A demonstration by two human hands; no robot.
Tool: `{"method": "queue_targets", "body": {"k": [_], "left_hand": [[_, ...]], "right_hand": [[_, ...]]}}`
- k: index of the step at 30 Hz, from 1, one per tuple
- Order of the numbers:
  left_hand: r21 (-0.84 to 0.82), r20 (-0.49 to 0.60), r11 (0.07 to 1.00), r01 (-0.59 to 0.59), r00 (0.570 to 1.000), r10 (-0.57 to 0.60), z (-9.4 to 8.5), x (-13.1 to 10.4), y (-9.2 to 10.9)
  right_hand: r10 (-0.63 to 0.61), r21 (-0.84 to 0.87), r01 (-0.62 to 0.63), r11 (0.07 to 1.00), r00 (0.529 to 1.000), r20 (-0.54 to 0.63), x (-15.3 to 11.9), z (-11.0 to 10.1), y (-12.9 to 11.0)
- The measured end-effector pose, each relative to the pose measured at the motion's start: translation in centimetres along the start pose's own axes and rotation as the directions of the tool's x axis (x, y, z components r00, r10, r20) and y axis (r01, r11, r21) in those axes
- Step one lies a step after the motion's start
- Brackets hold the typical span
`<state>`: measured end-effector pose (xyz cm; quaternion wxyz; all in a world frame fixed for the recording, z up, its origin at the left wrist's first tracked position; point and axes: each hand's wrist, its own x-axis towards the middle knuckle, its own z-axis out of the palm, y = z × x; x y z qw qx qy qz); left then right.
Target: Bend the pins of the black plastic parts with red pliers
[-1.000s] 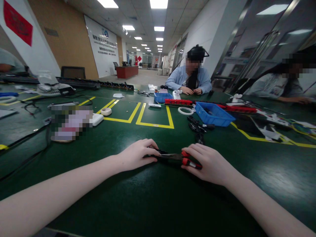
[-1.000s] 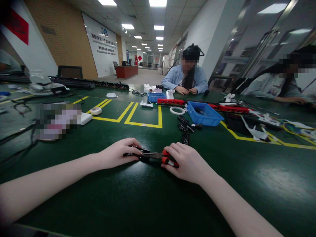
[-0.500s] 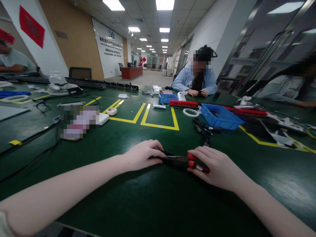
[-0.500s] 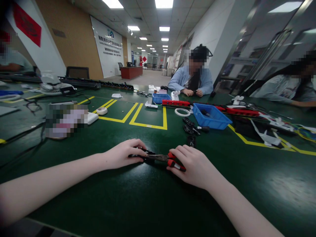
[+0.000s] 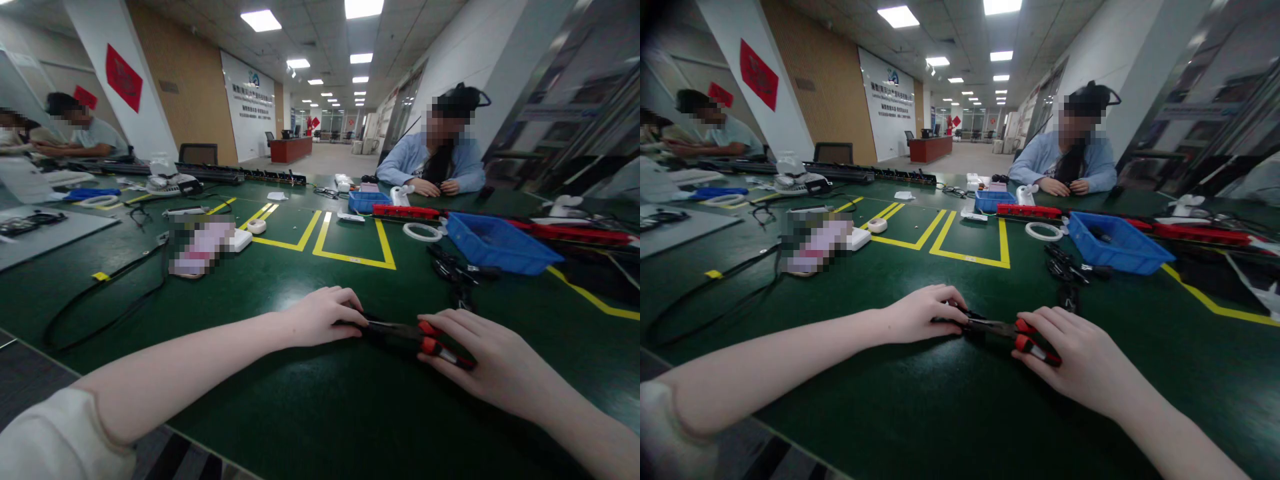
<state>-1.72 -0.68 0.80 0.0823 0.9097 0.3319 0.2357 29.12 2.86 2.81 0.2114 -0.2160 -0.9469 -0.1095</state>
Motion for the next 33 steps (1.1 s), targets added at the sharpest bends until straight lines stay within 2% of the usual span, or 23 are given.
{"method": "queue_targets", "body": {"k": [33], "left_hand": [[-0.038,0.041,0.999,0.035,0.999,-0.033,-0.2,0.0,0.3]], "right_hand": [[0.049,0.005,-0.049,0.999,0.997,0.061,0.5,-0.5,-1.2]]}}
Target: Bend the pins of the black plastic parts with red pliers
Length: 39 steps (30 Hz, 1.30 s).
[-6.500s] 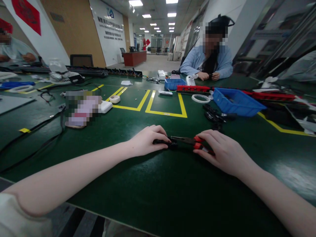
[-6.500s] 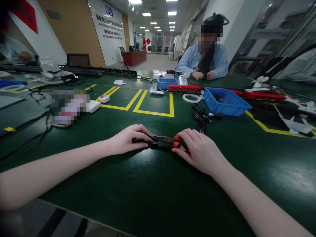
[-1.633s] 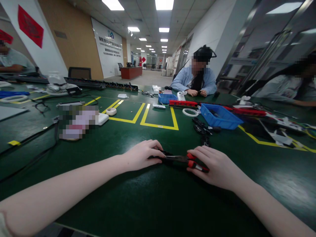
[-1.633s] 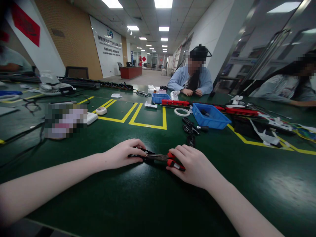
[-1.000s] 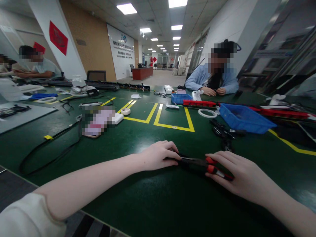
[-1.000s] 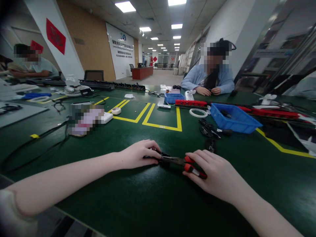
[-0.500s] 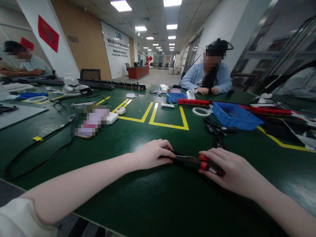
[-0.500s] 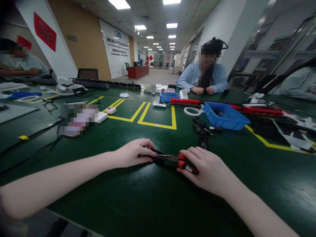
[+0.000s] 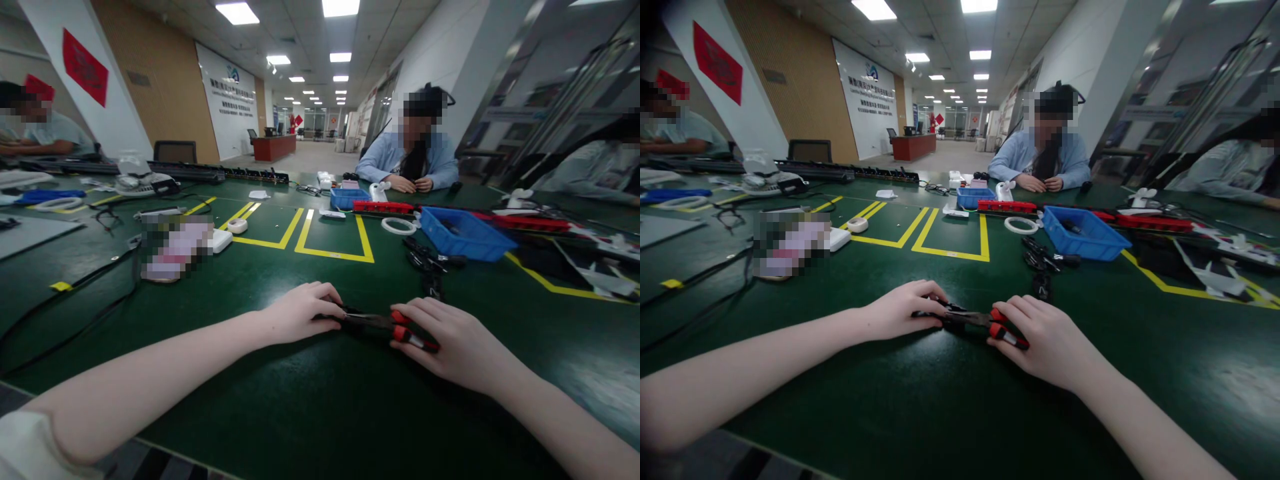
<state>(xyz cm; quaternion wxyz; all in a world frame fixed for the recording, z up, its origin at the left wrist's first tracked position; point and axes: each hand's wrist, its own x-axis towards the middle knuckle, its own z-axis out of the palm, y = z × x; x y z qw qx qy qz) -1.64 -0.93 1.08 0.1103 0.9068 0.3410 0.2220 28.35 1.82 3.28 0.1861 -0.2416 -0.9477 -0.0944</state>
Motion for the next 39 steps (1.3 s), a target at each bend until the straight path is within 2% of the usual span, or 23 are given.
{"method": "queue_targets", "body": {"k": [6,19,33,39], "left_hand": [[0.006,-0.005,1.000,-0.006,1.000,0.006,0.1,-0.1,-0.1],[0.010,0.009,1.000,0.004,1.000,-0.004,-0.2,0.1,0.1],[0.005,0.040,1.000,0.016,0.999,-0.017,-0.3,0.2,0.4],[-0.004,0.039,0.999,0.035,0.999,-0.035,-0.3,0.2,0.6]], "right_hand": [[-0.047,-0.025,0.047,0.999,0.999,-0.006,-0.1,-0.5,0.5],[-0.072,-0.071,0.067,0.995,0.995,-0.069,-0.3,0.1,0.6],[-0.052,-0.058,0.051,0.997,0.999,-0.010,-0.1,-1.0,0.5],[-0.017,-0.059,0.018,0.998,1.000,0.018,0.1,-1.1,-0.2]]}}
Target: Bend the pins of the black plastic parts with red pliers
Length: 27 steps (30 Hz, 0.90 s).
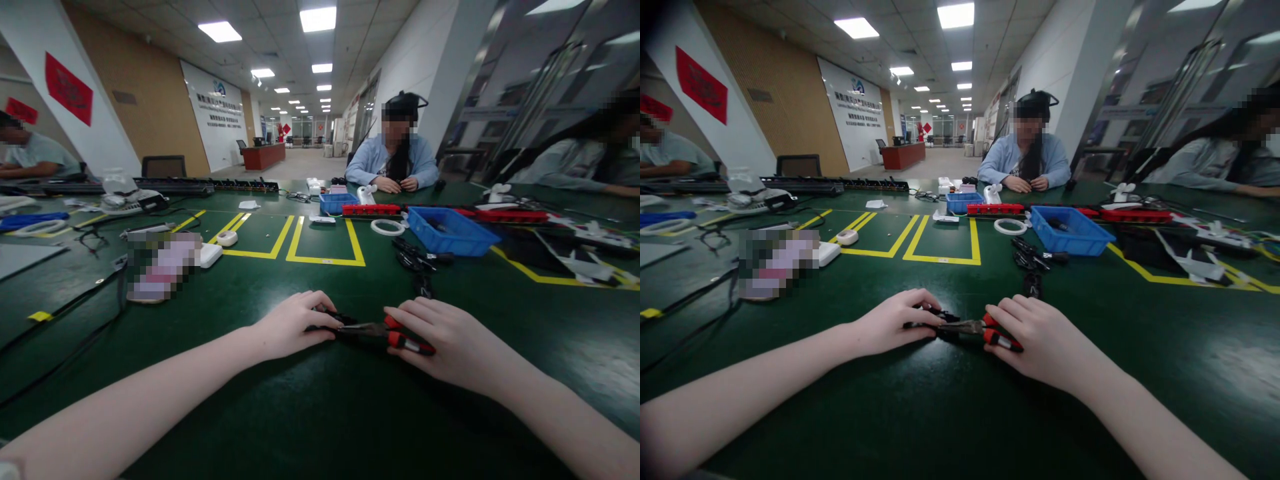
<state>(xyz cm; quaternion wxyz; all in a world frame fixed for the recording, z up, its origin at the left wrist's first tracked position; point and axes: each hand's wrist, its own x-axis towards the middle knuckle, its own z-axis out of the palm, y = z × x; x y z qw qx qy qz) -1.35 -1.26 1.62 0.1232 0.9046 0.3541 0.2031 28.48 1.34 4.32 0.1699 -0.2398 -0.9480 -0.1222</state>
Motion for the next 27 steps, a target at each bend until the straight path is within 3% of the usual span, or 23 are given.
{"method": "queue_targets", "body": {"k": [27], "left_hand": [[-0.012,-0.019,1.000,-0.015,1.000,0.015,0.20,-0.07,-0.10]], "right_hand": [[0.054,0.011,-0.053,0.999,0.998,-0.043,-0.36,-0.17,-0.13]]}}
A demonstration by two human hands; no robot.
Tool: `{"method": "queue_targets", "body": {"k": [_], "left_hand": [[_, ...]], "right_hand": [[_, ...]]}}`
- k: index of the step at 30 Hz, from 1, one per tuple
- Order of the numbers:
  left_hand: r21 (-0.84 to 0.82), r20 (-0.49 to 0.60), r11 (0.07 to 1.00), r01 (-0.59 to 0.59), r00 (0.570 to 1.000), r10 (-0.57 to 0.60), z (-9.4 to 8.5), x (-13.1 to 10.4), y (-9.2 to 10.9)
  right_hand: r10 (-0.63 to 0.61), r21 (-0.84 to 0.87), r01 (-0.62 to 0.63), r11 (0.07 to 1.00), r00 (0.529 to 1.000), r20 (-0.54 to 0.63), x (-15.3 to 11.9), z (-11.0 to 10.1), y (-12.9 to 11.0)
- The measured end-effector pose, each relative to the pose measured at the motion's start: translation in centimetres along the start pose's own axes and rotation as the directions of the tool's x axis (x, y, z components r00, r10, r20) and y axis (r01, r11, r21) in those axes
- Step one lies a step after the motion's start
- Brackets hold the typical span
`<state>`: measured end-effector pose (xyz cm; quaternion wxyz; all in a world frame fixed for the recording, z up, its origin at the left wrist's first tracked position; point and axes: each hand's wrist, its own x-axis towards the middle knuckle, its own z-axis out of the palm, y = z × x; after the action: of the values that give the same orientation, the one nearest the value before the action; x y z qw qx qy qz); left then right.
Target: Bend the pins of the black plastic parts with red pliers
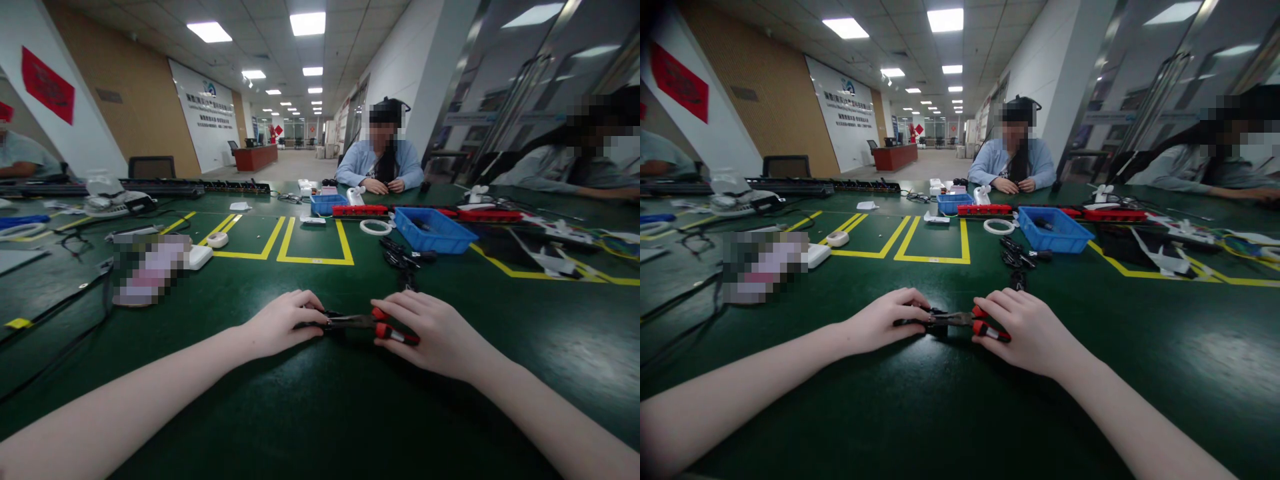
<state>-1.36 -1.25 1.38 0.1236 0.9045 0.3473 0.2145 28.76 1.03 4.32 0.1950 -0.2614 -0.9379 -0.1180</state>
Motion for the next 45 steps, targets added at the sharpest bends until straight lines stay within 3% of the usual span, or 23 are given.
{"method": "queue_targets", "body": {"k": [14,29,45], "left_hand": [[0.027,0.022,0.999,0.019,1.000,-0.020,0.0,-0.1,0.0],[0.013,0.000,1.000,-0.007,1.000,0.007,0.1,0.0,0.0],[0.018,-0.002,1.000,-0.015,1.000,0.015,0.2,-0.1,0.0]], "right_hand": [[0.019,-0.002,-0.019,1.000,0.998,0.055,0.1,0.4,-0.1],[-0.051,-0.074,0.048,0.996,0.998,-0.039,0.0,1.0,-0.2],[-0.071,-0.076,0.067,0.995,0.997,-0.041,0.0,0.5,0.5]]}}
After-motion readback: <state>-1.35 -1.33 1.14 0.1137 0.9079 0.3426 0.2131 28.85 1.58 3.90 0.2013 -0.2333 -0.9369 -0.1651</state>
